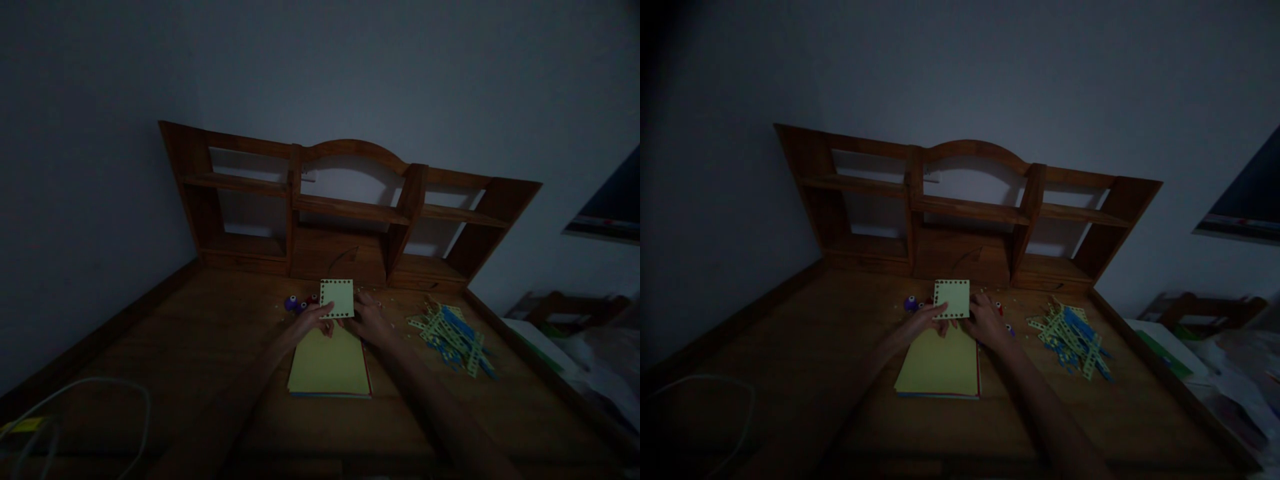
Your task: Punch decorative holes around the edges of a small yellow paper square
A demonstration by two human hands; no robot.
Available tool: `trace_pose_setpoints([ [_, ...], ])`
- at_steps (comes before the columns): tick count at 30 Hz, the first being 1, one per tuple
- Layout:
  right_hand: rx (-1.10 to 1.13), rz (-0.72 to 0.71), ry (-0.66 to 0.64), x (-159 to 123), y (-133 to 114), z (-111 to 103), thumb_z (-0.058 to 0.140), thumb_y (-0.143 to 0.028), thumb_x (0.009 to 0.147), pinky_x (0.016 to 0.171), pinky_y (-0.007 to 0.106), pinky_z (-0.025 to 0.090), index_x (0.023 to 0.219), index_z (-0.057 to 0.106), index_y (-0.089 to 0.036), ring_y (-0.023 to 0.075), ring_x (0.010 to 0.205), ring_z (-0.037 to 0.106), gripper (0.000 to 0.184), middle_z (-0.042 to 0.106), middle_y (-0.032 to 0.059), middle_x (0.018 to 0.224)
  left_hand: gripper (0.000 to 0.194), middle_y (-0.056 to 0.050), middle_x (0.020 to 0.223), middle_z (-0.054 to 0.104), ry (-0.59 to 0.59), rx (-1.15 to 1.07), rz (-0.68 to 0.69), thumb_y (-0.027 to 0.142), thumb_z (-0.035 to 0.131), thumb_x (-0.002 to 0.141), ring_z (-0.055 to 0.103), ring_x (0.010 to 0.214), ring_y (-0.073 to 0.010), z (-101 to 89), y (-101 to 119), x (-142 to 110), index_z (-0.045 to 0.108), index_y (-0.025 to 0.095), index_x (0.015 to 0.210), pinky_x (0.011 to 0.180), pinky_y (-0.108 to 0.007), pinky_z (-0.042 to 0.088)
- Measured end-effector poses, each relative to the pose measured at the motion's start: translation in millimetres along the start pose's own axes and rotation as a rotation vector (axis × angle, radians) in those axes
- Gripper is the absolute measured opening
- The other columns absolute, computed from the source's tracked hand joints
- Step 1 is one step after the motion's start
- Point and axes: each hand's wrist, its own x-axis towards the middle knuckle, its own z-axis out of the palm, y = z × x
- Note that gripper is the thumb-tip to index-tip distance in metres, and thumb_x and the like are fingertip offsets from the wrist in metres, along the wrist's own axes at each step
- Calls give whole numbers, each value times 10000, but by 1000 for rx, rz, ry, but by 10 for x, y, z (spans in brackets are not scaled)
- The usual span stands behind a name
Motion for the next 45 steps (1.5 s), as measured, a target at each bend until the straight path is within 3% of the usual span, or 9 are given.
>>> trace_pose_setpoints([
  [11, -54, 1, -11, 128, 72, 185, 676, -251, 773, 933, 428, 319, 1038, 646, -260, 272, 1110, 453, 267, 548, 66, 1198, 572, -116, 736, 677, 90, -58, 33, 597, 507, 809, 580, 527, -145, -7, 12, -9, 669, 61, 923, 537, -264, 454],
  [14, 1, 23, 34, 159, 61, 140, 667, -212, 762, 898, 397, 359, 1100, 614, -244, 260, 1063, 485, 344, 567, 72, 1154, 574, -123, 758, 685, 114, -71, 35, 598, 502, 813, 575, 523, -140, -19, 21, -11, 670, 62, 930, 534, -263, 447],
  [16, 54, 73, 87, 159, 82, 52, 630, -189, 771, 845, 364, 403, 1045, 613, -208, 242, 988, 523, 275, 590, 80, 1055, 570, -125, 758, 687, 127, -82, 28, 599, 508, 808, 569, 516, -139, -22, 29, -13, 676, 62, 904, 532, -265, 446],
  [19, 198, 243, 218, 116, 179, -105, 571, -264, 825, 760, 342, 454, 937, 584, -194, 219, 856, 578, 133, 612, 68, 920, 551, -128, 765, 684, 149, -86, 16, 588, 518, 809, 573, 526, -136, -31, 20, -11, 685, 65, 858, 533, -256, 440],
  [23, 754, 448, 338, -2, 347, -186, 657, -440, 770, 683, 330, 508, 952, 533, -232, 200, 744, 646, 303, 649, 21, 856, 524, -111, 718, 668, 185, -102, -4, 584, 562, 781, 572, 541, -137, -37, -4, 5, 672, 73, 797, 543, -248, 444],
  [26, 1166, 535, 338, -100, 375, -137, 718, -431, 728, 746, 355, 535, 993, 545, -256, 196, 773, 671, 362, 662, 9, 903, 480, -83, 704, 651, 206, -94, -1, 560, 614, 753, 571, 563, -139, -4, 9, 0, 653, 85, 803, 556, -254, 455],
  [29, 1390, 577, 359, -158, 295, -100, 728, -384, 741, 863, 361, 519, 1036, 588, -275, 190, 882, 661, 344, 663, 8, 983, 421, -48, 669, 626, 253, -49, 24, 527, 632, 751, 550, 553, -124, 46, 49, -37, 637, 106, 757, 548, -241, 436],
  [36, 1564, 595, 324, -163, 113, -185, 714, -297, 766, 972, 298, 466, 1149, 587, -319, 159, 1057, 588, 404, 616, -24, 1152, 432, -32, 568, 575, 296, 173, -3, 506, 614, 767, 515, 542, -125, 50, 132, -102, 564, 138, 545, 545, -233, 385],
  [45, 1561, 605, 243, -144, 15, -240, 717, -306, 755, 674, 223, 540, 1179, 564, -296, 129, 765, 650, 451, 666, 3, 1004, 417, -23, 551, 572, 347, 207, -7, 480, 609, 774, 502, 520, -117, 62, 160, -106, 562, 142, 535, 536, -239, 367],
])
